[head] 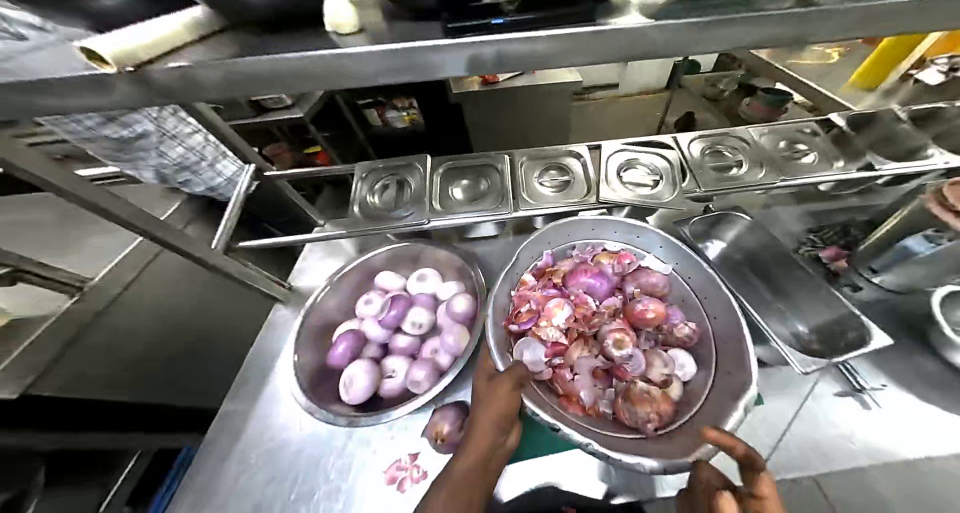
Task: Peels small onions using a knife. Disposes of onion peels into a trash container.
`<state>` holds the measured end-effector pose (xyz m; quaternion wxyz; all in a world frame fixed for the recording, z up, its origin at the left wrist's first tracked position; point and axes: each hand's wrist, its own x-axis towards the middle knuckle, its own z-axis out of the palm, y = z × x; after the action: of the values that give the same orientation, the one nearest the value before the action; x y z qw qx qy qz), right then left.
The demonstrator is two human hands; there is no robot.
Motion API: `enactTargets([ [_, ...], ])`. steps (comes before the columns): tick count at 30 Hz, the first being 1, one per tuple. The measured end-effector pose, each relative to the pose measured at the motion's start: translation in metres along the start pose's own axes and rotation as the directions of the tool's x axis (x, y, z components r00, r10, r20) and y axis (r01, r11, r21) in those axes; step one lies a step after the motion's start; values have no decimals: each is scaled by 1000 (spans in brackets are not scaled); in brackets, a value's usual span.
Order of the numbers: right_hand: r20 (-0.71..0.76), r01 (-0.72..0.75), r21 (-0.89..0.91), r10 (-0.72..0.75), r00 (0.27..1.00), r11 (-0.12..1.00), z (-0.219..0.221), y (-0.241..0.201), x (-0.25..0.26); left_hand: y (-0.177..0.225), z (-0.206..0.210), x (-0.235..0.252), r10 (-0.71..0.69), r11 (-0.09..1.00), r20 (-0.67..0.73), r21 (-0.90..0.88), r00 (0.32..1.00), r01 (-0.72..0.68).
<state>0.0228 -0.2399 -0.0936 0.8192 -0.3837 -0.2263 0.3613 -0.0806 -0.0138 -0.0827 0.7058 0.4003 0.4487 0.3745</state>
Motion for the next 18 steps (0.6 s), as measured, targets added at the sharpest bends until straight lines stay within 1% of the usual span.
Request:
enactTargets([
  [3,-71,37,-68,-41,997,997,-17,-19,4,-1,-6,-25,1,999,43,54,999,-4],
  [5,-79,72,-76,-78,994,994,-33,-29,13,-3,-8,-12,39,994,-34,107,999,-35],
  [6,-88,63,-77,-69,994,995,-41,-33,14,-3,-11,-4,41,990,-52,139,998,-34],
  [9,-87,32,-101,-41,995,994,-59,-48,23,4,-8,9,66,968,25,241,998,-70],
  [11,-97,11,-138,-25,995,990,-62,-57,30,4,-11,12,86,950,36,298,996,-93],
  [13,-126,-9,-201,-17,992,980,-60,-63,37,3,-19,16,170,901,59,394,984,-179],
  [14,-150,-20,-223,-14,989,975,-60,-65,38,2,-21,17,257,834,84,485,963,-265],
  [15,-182,-32,-232,-11,983,972,-60,-67,39,2,-23,16,372,710,142,592,917,-380],
  [16,-213,-46,-239,-6,977,970,-60,-68,39,4,-22,16,492,535,248,670,835,-514],
  [17,-237,-61,-254,0,972,965,-61,-69,40,8,-18,17,588,365,359,682,725,-634],
  [18,-260,-73,-266,2,966,961,-63,-69,40,13,-10,16,634,238,467,640,616,-731],
])
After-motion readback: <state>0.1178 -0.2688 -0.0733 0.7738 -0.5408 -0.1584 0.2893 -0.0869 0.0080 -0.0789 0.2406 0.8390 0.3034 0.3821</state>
